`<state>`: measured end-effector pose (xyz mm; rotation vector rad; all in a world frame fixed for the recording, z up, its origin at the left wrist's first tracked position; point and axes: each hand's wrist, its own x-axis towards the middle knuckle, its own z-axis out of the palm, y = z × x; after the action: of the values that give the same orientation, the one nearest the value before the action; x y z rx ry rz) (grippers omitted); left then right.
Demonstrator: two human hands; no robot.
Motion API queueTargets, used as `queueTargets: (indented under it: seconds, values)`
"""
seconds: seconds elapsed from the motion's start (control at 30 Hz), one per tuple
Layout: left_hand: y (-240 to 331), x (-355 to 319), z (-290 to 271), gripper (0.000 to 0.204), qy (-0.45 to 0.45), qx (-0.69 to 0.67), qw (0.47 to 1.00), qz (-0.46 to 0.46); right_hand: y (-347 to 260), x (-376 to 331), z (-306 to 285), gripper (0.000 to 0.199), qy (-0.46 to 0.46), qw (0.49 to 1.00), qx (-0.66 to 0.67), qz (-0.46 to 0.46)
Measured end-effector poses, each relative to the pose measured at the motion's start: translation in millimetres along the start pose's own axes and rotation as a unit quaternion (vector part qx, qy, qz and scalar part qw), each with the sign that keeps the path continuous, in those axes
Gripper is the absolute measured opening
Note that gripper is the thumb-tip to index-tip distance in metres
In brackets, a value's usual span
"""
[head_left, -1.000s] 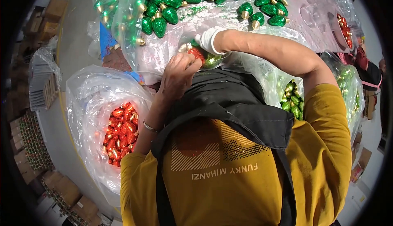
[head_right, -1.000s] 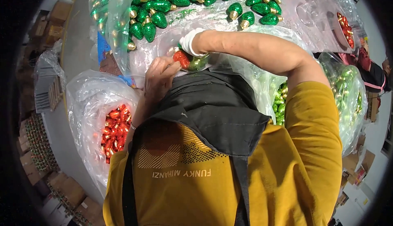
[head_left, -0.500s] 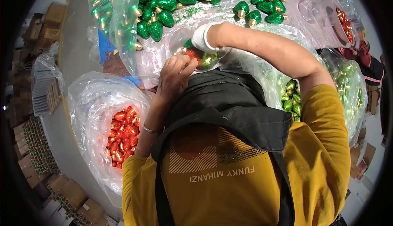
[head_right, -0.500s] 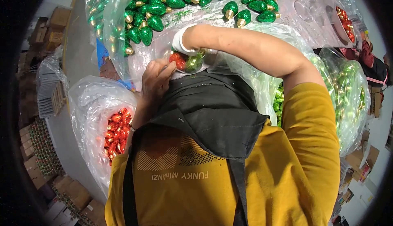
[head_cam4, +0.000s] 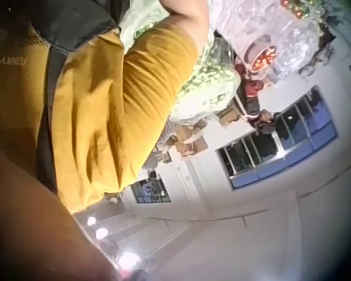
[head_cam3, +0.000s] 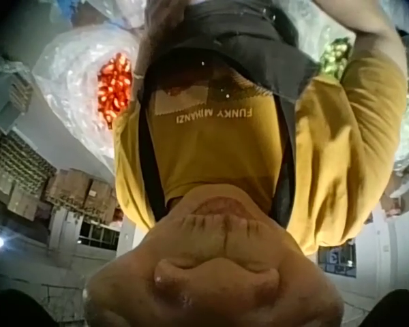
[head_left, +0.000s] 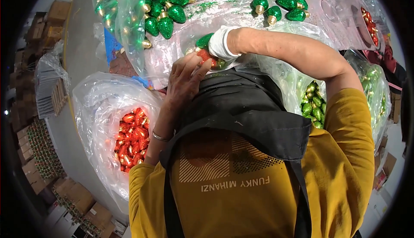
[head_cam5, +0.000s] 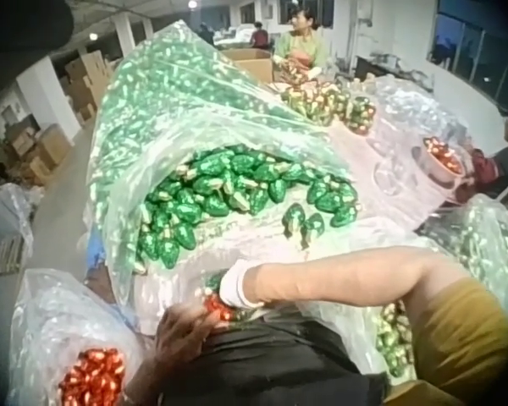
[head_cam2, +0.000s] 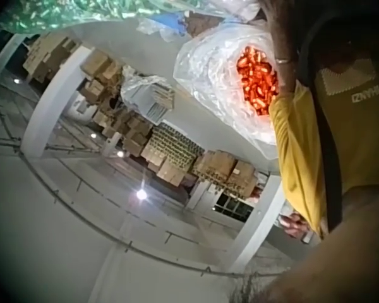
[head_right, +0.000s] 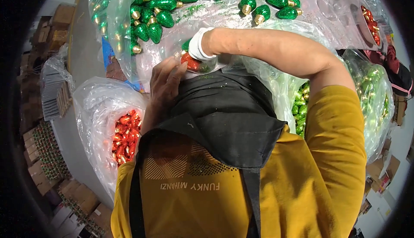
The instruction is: The person packs red and green bulb ornaments from plastic bags into clear containers by hand.
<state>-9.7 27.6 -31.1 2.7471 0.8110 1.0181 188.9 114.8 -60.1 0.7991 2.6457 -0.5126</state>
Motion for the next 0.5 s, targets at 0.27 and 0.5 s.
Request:
queueTargets:
  seconds: [0.27, 0.5]
  values:
    - [-0.1, -10.2, -0.1, 0.048, -0.005, -0.021, 0.999, -0.040, -17.8, -4.5, -31.7, 0.019, -0.031, 0.996, -0.068, -0.048]
    - [2.4, -10.4, -3.8, 0.043, -0.009, -0.031, 0.999, -0.029, -35.3, -12.5, -57.3, 0.018, -0.039, 0.995, -0.080, -0.044]
